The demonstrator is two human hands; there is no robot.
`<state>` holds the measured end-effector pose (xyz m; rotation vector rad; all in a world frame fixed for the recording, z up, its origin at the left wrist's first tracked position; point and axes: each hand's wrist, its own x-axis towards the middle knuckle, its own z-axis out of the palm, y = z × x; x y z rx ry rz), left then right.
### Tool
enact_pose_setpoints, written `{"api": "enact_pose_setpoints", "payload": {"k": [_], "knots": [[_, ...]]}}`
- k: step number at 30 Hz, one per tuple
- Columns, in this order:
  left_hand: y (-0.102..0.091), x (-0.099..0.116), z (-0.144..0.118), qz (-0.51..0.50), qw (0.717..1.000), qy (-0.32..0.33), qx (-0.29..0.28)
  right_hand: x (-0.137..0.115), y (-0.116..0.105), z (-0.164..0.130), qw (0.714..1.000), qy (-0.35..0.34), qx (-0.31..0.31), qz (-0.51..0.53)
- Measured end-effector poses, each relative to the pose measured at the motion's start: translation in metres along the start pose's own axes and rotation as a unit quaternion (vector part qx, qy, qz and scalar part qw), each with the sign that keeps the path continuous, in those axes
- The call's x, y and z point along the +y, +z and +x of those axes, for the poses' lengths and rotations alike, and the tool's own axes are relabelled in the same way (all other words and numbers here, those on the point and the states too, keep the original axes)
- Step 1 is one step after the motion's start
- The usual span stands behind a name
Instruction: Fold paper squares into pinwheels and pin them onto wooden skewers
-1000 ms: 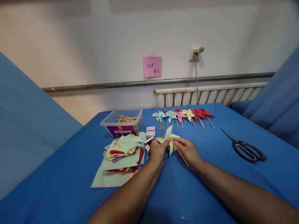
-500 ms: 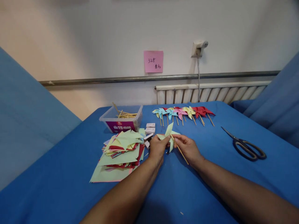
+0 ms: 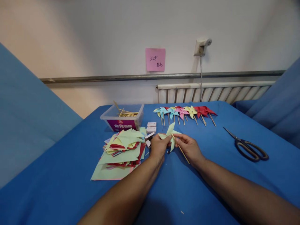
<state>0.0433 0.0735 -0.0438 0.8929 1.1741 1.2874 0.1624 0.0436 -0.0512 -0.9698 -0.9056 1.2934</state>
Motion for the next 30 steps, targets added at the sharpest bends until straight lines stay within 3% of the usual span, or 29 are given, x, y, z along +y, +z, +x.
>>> {"api": "enact_pose_setpoints", "payload": {"k": [30], "knots": [[-0.0001, -0.0015, 0.0004, -0.002, 1.0, 0.001, -0.004, -0.0007, 0.0009, 0.0002, 1.0, -0.004, 0.019, -0.013]]}}
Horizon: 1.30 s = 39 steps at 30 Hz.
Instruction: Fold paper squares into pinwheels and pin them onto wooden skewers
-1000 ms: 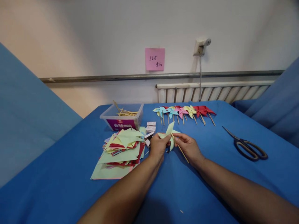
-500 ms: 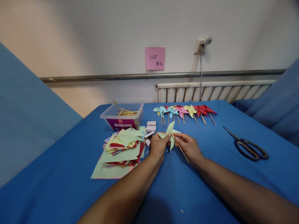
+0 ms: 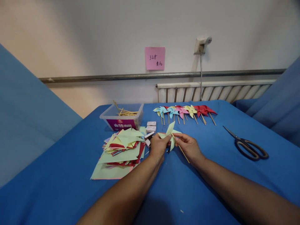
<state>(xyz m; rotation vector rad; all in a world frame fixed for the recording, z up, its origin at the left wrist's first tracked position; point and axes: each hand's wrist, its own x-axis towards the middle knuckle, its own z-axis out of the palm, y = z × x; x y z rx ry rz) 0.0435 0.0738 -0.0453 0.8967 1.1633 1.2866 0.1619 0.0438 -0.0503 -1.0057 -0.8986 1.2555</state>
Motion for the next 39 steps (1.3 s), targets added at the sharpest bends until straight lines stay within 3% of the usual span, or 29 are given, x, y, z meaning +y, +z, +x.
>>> {"api": "enact_pose_setpoints", "payload": {"k": [23, 39], "knots": [[0.0018, 0.003, -0.0026, 0.006, 1.0, -0.002, 0.009, 0.0038, -0.0004, -0.0008, 0.996, -0.044, 0.039, -0.06], [0.0019, 0.004, -0.0041, -0.009, 1.0, 0.0, 0.009, -0.0051, 0.0015, -0.0026, 0.994, -0.01, 0.04, -0.102]]}}
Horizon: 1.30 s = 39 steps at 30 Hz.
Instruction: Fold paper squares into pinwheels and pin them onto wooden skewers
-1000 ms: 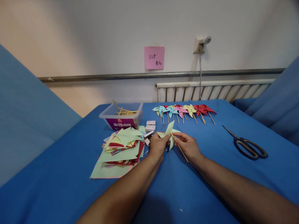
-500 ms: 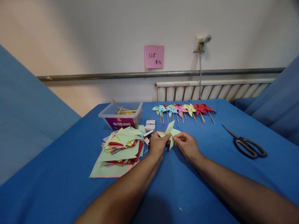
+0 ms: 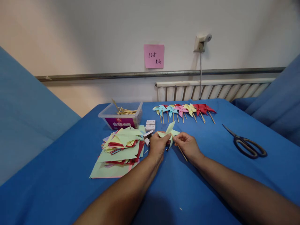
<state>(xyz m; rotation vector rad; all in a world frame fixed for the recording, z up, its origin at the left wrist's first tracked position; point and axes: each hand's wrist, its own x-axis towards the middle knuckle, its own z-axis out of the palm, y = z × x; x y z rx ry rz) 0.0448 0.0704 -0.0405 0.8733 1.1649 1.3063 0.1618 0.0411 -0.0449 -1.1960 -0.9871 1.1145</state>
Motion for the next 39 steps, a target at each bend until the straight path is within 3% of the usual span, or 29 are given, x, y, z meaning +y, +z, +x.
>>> {"api": "enact_pose_setpoints", "payload": {"k": [39], "knots": [[0.0012, 0.0, 0.0018, -0.019, 1.0, 0.01, -0.02, 0.0053, 0.0043, -0.0006, 0.999, -0.021, -0.013, 0.036]]}}
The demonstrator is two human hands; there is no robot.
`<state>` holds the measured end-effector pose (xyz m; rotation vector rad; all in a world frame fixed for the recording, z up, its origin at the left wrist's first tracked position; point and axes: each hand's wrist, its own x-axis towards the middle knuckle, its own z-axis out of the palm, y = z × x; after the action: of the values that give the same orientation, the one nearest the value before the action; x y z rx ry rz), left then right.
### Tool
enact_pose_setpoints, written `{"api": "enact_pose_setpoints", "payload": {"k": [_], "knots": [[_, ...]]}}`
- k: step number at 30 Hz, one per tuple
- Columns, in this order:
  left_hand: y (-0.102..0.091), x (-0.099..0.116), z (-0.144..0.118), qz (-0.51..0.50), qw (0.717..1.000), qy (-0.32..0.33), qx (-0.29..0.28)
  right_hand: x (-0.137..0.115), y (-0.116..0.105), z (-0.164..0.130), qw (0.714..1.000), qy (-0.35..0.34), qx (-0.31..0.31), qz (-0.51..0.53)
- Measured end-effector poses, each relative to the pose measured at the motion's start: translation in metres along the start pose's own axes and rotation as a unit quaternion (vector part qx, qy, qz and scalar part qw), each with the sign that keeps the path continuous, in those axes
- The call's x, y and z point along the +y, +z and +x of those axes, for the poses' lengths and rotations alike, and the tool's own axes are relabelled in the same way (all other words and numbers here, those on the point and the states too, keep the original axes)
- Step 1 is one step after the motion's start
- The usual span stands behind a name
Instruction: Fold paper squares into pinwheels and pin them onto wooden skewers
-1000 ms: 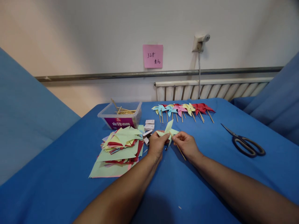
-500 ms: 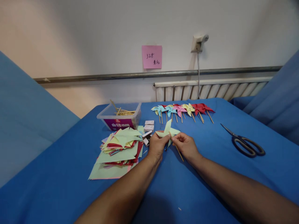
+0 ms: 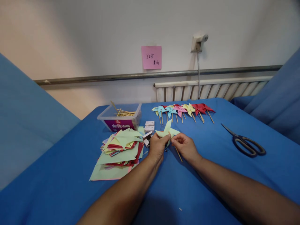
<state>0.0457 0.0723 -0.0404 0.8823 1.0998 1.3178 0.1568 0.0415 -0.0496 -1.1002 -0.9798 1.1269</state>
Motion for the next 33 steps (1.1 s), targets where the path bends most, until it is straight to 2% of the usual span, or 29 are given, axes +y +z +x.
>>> {"api": "enact_pose_setpoints", "payload": {"k": [5, 14, 19, 25, 33], "knots": [[-0.004, 0.0, 0.001, -0.041, 0.999, -0.015, -0.032, 0.003, 0.001, -0.001, 1.0, -0.006, 0.009, -0.012], [-0.004, 0.011, -0.003, -0.043, 0.998, -0.046, -0.02, 0.007, 0.0, -0.002, 0.999, -0.011, -0.003, -0.03], [-0.005, 0.009, -0.001, -0.031, 0.999, -0.039, -0.013, 0.006, 0.0, -0.003, 0.999, -0.013, -0.002, -0.032], [-0.006, 0.007, -0.001, -0.034, 0.998, -0.034, -0.04, 0.001, 0.001, -0.003, 0.999, -0.006, 0.018, -0.04], [-0.004, 0.003, 0.001, -0.019, 0.999, -0.016, -0.026, 0.001, 0.001, -0.002, 0.999, 0.004, 0.015, -0.044]]}}
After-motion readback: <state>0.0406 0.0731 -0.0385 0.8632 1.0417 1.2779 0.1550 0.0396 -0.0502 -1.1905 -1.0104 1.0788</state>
